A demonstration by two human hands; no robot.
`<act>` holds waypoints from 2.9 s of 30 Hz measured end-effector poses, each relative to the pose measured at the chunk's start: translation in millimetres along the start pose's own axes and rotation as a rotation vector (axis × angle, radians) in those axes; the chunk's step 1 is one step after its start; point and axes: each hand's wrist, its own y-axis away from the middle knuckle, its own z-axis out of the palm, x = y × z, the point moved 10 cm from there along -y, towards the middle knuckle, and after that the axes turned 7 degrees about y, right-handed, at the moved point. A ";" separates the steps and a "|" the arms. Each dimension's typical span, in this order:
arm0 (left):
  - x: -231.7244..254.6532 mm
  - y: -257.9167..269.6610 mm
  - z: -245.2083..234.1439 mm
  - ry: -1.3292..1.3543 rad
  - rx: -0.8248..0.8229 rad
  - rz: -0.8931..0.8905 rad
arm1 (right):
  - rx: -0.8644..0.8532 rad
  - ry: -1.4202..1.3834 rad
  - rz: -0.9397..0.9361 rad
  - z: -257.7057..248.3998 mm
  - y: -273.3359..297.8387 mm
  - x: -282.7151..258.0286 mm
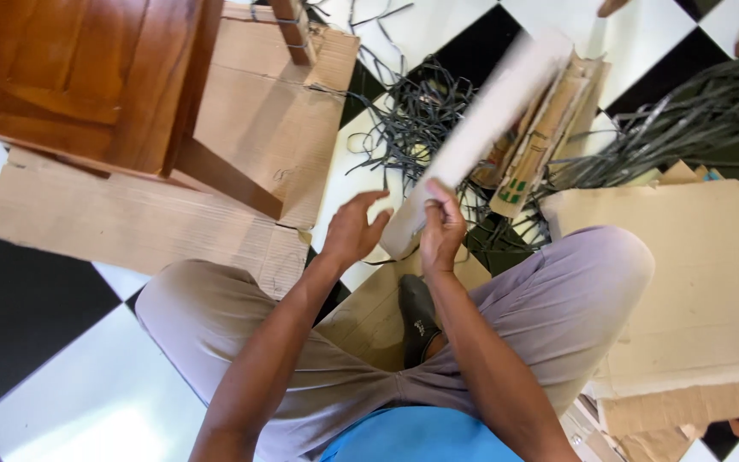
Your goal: Wrapping a wooden chair leg with cardboard and securing it with plastic ties
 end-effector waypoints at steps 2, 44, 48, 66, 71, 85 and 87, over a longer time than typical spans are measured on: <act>13.4 6.7 -26.7 0.075 0.108 0.033 | -0.046 -0.043 0.028 11.4 5.2 9.5; -173.5 75.6 -193.2 0.358 0.766 -0.410 | -1.155 0.629 -0.338 299.7 65.3 -45.8; -174.8 74.7 -198.7 0.347 0.816 -0.379 | -1.172 0.632 -0.360 300.7 67.5 -56.0; -170.1 74.6 -184.7 0.514 0.829 -0.300 | -1.022 0.370 -0.453 295.2 78.3 -55.3; -160.5 77.4 -187.1 0.376 0.824 -0.310 | -1.029 0.479 -0.516 294.0 76.1 -24.8; -144.3 80.1 -191.7 0.164 0.888 -0.183 | -1.052 0.558 -0.480 286.4 77.2 -17.7; -149.4 79.0 -189.7 0.158 0.889 -0.196 | -1.079 0.610 -0.464 285.0 76.6 -6.1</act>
